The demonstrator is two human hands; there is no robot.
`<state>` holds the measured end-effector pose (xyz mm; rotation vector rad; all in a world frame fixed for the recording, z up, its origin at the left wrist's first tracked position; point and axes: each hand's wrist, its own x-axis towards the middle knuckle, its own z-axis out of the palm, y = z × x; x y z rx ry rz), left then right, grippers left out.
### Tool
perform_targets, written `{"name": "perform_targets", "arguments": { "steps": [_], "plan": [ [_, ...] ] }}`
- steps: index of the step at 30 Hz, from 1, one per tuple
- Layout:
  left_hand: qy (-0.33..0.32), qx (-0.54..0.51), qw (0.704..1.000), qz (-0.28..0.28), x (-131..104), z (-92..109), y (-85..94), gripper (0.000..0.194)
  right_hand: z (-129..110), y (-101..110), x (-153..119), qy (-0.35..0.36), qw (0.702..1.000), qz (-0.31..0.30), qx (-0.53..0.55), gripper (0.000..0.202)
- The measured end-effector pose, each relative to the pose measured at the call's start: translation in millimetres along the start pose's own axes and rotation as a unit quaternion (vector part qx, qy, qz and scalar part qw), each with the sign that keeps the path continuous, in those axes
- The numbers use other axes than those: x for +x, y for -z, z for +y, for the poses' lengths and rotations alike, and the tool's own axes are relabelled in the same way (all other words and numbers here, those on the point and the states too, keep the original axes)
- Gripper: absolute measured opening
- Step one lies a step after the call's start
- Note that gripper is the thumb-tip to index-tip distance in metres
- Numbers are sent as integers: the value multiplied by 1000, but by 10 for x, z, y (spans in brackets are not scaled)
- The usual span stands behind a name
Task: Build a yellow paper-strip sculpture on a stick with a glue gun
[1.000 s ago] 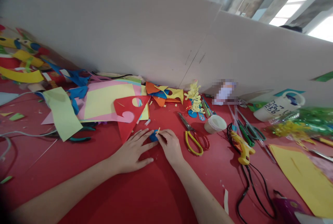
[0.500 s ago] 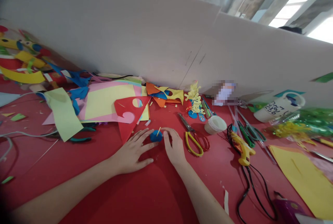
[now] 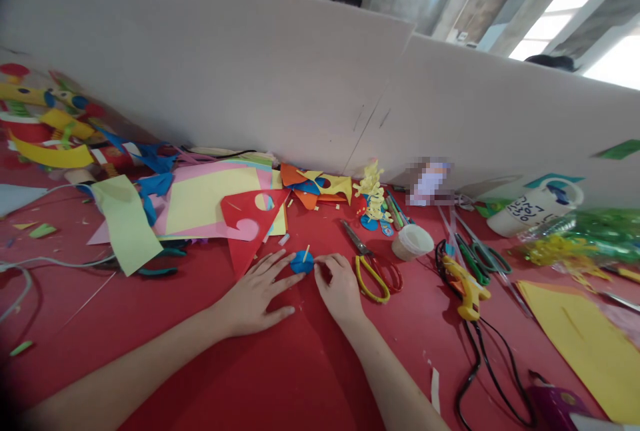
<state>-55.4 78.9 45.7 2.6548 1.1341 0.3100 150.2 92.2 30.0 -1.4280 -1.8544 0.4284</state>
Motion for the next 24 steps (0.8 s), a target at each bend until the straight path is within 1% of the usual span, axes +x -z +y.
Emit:
{"name": "perform_targets", "arguments": {
  "steps": [5, 8, 11, 14, 16, 18, 20, 21, 23, 24],
  "plan": [
    [-1, 2, 1000, 11, -1, 7, 19, 57, 16, -23, -1, -8, 1000, 0, -1, 19],
    [-5, -5, 1000, 30, -14, 19, 25, 56, 12, -26, 6, -15, 1000, 15, -10, 21],
    [-5, -23, 996, 87, -27, 28, 27, 49, -4, -22, -1, -21, 999, 33, -14, 25],
    [20, -52, 985, 166, -25, 4, 81, 28, -31, -10, -31, -30, 998, 34, -36, 38],
    [53, -59, 975, 208, -24, -54, 188, 17, -51, 0, -57, -25, 998, 33, -54, 46],
    [100, -37, 964, 245, -43, -153, 365, 18, -68, 7, -78, -14, 997, 34, -64, 48],
    [167, 0, 954, 250, -103, -288, 593, 17, -78, 12, -88, -5, 997, 33, -70, 49],
    [203, 20, 949, 241, -154, -363, 714, 15, -81, 13, -90, -3, 997, 32, -72, 49],
    [294, 84, 927, 218, -297, -512, 936, 22, -81, 11, -91, -2, 997, 32, -75, 48],
    [321, 126, 921, 182, -386, -579, 1026, 27, -80, 9, -90, -2, 997, 31, -76, 48]
  ]
}}
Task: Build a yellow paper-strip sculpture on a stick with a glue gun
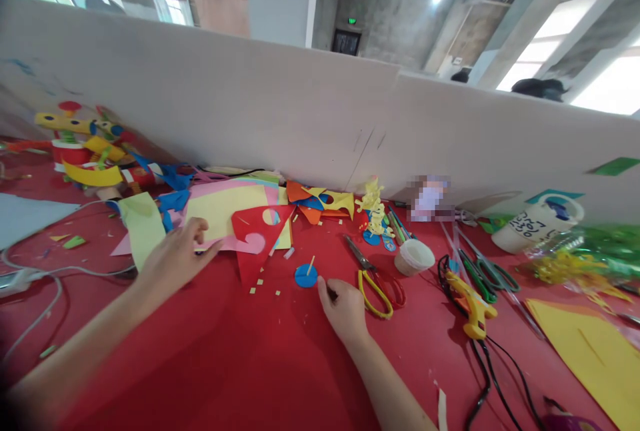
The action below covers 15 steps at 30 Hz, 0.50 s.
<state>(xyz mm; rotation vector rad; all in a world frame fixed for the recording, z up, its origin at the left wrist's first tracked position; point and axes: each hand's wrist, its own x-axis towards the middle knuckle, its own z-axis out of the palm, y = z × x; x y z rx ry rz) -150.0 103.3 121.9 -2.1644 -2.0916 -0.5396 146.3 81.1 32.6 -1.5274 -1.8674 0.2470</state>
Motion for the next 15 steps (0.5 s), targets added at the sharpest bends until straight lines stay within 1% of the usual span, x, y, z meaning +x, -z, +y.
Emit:
{"name": "perform_targets", "arguments": {
  "steps": [1, 3, 4, 5, 8, 10, 13, 15],
  "plan": [
    [6, 63, 998, -23, -9, -113, 67, 31, 2, -4, 1, 1, 1000, -1, -1, 48],
    [1, 177, 982, -72, -69, -307, 157, 40, 6, -14, 5, 5, 1000, -6, -8, 48],
    [8, 213, 973, -90, -113, -382, 179, 43, 7, -19, 9, 4, 1000, -8, -11, 47],
    [-4, 226, 968, -110, -158, -440, 188, 43, 7, -24, 14, 1, 1000, -9, -13, 46],
    [-1, 231, 965, -127, -264, -537, 167, 34, -2, -30, 35, -13, 1000, -14, -1, 30],
    [7, 222, 967, -124, -288, -570, 143, 27, -14, -29, 47, -9, 1000, -21, 11, 19],
    [20, 206, 970, -125, -268, -613, 146, 20, -32, -28, 46, 22, 999, -40, 14, 18],
    [25, 200, 970, -139, -242, -622, 192, 18, -34, -34, 37, 45, 998, -44, 7, 20]
  ]
}}
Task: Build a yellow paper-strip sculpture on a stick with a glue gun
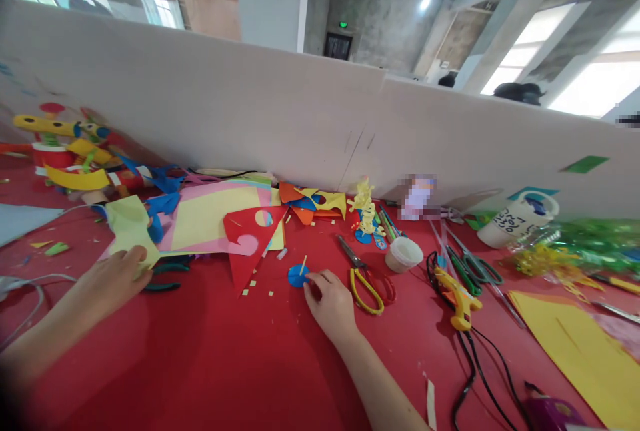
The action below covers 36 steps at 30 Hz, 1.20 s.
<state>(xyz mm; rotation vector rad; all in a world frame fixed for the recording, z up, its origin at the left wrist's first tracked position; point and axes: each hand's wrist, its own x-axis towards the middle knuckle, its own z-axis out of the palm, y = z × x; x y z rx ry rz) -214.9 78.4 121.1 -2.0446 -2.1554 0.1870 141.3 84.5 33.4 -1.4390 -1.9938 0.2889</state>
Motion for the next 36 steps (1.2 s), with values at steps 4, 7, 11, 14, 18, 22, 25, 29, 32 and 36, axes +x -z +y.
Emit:
{"name": "perform_targets", "arguments": {
  "steps": [4, 7, 11, 14, 18, 22, 25, 29, 32, 36],
  "plan": [
    [-4, 6, 1000, -4, -55, 62, 190, 25, 26, -30, 3, 30, 999, 6, -44, 23],
    [-15, -24, 1000, 2, -188, 276, 326, 27, 61, -53, 31, 40, 997, 8, -73, 27],
    [-122, -195, 972, -51, -450, 767, 393, 23, 91, -77, 66, 41, 994, 25, -103, 30],
    [-242, -286, 918, -130, -596, 1201, 360, 22, 92, -75, 71, 34, 993, 31, -105, 32],
    [-286, -353, 876, -164, -548, 1697, 226, 15, 46, -16, 41, 11, 998, 44, -42, 24],
    [-258, -419, 857, -150, -324, 1973, 77, 15, -42, 93, -22, -23, 994, -3, 107, 24],
    [-226, -465, 842, -154, -211, 2012, 9, 16, -72, 173, -65, -12, 962, -125, 244, 22],
    [-220, -503, 818, -169, -235, 1879, -31, 30, -21, 264, -86, -23, 926, -235, 296, 19],
    [-233, -524, 802, -168, -327, 1686, -69, 27, 50, 354, -51, -32, 929, -257, 263, 9],
    [-345, -403, 845, -63, -417, 1429, -196, 42, 136, 516, 29, -6, 923, -291, 251, 18]
  ]
}}
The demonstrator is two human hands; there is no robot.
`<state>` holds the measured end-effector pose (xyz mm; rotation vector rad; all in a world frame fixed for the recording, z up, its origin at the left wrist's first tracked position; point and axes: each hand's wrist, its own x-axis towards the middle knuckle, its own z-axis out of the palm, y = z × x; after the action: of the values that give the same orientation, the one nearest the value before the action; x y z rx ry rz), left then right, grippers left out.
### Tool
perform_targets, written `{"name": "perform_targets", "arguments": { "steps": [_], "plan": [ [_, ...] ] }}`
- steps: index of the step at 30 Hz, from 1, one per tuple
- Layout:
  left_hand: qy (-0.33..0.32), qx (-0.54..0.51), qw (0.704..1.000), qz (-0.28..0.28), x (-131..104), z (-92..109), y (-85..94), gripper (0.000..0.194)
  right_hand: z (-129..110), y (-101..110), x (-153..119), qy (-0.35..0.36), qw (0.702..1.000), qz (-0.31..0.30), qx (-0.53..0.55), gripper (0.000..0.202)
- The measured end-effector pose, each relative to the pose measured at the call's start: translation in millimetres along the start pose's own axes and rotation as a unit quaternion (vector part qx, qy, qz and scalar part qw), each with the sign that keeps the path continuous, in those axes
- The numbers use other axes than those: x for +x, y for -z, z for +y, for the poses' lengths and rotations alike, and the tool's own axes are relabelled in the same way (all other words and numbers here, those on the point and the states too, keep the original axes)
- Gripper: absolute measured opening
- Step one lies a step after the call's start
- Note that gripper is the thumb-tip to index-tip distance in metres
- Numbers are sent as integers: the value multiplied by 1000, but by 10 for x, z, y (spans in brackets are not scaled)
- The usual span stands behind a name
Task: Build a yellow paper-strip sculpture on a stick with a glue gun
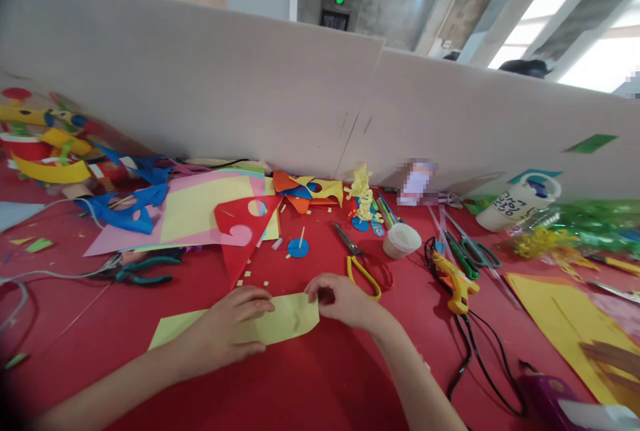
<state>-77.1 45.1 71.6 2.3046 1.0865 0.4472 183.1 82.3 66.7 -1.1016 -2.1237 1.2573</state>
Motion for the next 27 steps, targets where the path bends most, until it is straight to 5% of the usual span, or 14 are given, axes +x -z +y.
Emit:
{"name": "perform_targets", "arguments": {
  "steps": [6, 9, 14, 20, 27],
  "plan": [
    [-56, 83, 995, -19, -116, -139, -38, 33, -163, 42, -202, -20, 979, 59, -194, 26],
    [-62, 97, 993, -16, -108, -120, -50, 33, -209, -130, -282, -3, 981, 43, -188, 30],
    [-41, 99, 994, 2, -90, -76, -96, 40, -9, -364, -242, 54, 974, 79, -205, 9],
    [-77, 72, 994, 24, -68, -39, -151, 17, 130, -377, -228, 101, 964, 102, -223, 7],
    [-62, 40, 997, 29, -45, 18, -145, 16, 64, -372, -267, 88, 964, 88, -233, 11]
  ]
}}
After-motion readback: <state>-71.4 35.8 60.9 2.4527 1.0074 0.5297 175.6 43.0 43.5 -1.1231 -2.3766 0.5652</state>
